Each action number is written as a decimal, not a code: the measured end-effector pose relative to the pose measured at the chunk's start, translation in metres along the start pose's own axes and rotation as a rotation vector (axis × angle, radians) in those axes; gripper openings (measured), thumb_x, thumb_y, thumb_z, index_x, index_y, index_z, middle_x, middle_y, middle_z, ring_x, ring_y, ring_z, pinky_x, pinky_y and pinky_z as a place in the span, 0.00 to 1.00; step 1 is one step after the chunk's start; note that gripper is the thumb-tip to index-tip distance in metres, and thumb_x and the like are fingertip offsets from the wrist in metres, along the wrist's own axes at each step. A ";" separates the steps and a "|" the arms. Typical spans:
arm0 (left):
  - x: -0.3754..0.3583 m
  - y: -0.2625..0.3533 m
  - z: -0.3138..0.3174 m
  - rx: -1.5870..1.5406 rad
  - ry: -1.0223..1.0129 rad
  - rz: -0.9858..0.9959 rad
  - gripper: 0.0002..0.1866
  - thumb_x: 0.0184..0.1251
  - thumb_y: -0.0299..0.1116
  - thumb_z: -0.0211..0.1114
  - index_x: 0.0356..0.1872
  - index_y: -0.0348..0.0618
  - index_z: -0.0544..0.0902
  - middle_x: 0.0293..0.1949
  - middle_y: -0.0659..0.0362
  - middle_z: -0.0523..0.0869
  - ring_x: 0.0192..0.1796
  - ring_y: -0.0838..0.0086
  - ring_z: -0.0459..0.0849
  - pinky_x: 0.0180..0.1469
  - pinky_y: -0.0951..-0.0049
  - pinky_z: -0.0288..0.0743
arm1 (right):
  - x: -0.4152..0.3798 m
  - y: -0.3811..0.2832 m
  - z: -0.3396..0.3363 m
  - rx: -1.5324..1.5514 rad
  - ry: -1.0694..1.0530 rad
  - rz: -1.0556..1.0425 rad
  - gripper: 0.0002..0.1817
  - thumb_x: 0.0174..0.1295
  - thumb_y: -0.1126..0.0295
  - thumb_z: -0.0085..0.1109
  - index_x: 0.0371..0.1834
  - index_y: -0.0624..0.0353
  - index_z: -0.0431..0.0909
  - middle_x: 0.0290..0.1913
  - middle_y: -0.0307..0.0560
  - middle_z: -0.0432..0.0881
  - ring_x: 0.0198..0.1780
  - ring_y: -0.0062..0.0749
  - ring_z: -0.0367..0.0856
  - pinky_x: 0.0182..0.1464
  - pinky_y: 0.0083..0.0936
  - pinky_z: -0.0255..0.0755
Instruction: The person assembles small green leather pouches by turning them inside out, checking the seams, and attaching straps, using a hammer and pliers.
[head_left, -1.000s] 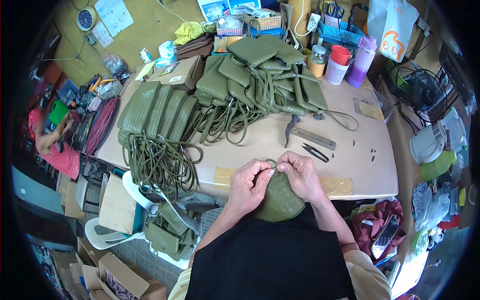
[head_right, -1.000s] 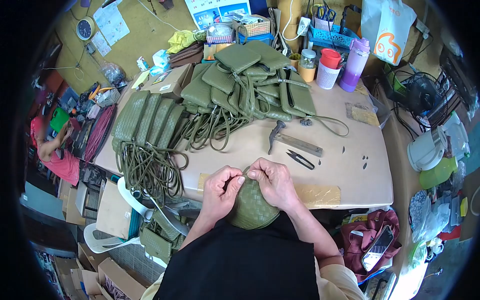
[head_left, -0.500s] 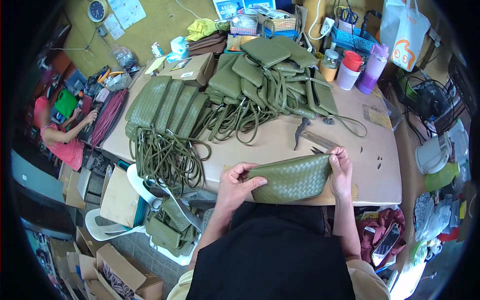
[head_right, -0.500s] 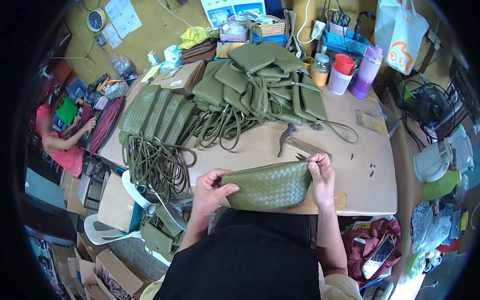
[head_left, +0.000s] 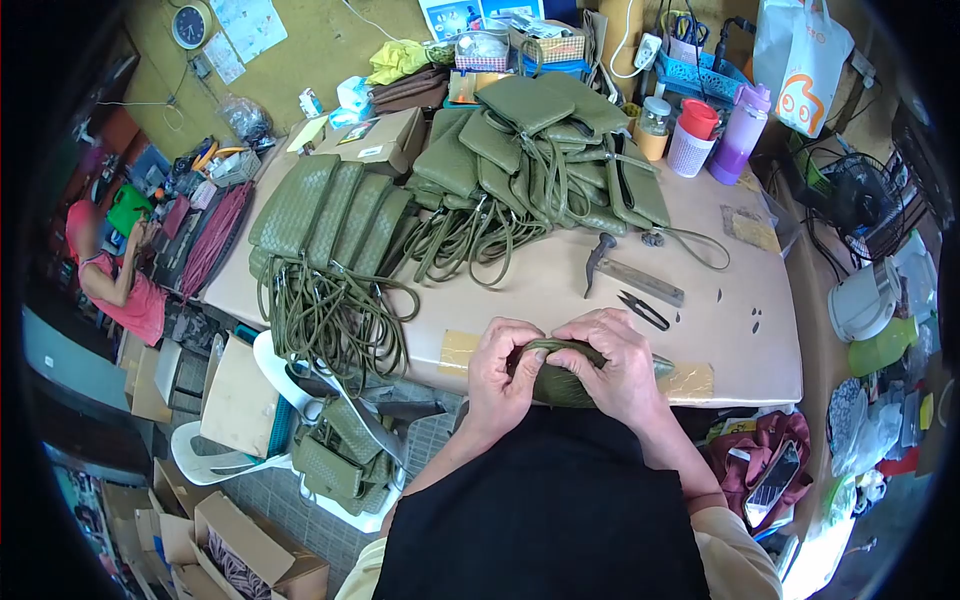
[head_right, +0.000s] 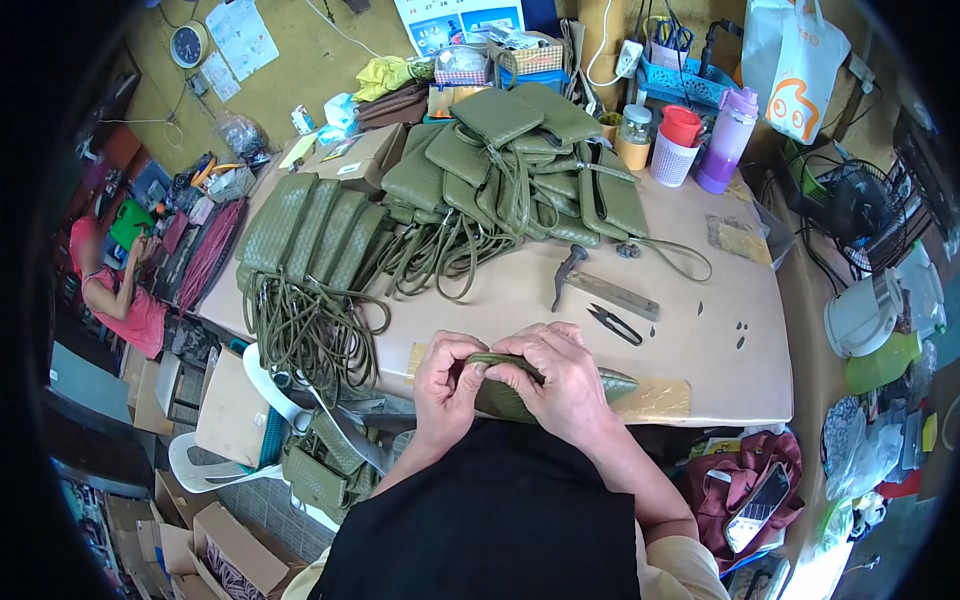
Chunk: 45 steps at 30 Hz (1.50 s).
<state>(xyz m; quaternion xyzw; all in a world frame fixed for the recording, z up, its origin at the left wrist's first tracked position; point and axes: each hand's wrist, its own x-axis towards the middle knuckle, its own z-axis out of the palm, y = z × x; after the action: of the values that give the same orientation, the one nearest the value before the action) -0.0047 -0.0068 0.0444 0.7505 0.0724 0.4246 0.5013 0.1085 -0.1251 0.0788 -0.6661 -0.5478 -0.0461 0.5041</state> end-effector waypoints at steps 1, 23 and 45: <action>0.000 0.001 0.000 -0.003 -0.003 0.000 0.06 0.67 0.27 0.63 0.37 0.34 0.79 0.36 0.52 0.81 0.36 0.68 0.79 0.38 0.72 0.73 | -0.001 0.000 0.002 0.007 0.011 0.003 0.09 0.52 0.71 0.70 0.35 0.58 0.82 0.34 0.43 0.84 0.36 0.37 0.81 0.46 0.31 0.68; -0.012 -0.021 -0.019 -0.435 -0.181 -0.550 0.23 0.67 0.35 0.65 0.58 0.33 0.72 0.56 0.54 0.76 0.58 0.70 0.74 0.60 0.71 0.68 | 0.012 0.014 -0.007 0.288 0.388 0.230 0.06 0.70 0.72 0.55 0.37 0.64 0.73 0.31 0.40 0.76 0.34 0.22 0.71 0.41 0.19 0.68; -0.013 -0.014 0.005 -1.420 -0.129 -0.603 0.32 0.73 0.50 0.53 0.68 0.34 0.64 0.66 0.48 0.71 0.68 0.57 0.70 0.71 0.53 0.61 | -0.007 0.037 0.036 0.790 0.271 0.315 0.08 0.63 0.72 0.65 0.33 0.66 0.79 0.32 0.37 0.79 0.35 0.16 0.72 0.40 0.17 0.69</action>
<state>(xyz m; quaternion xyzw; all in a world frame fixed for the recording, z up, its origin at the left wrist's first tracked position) -0.0050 -0.0101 0.0245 0.2202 -0.0454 0.1698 0.9595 0.1163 -0.1001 0.0339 -0.4858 -0.3443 0.1569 0.7879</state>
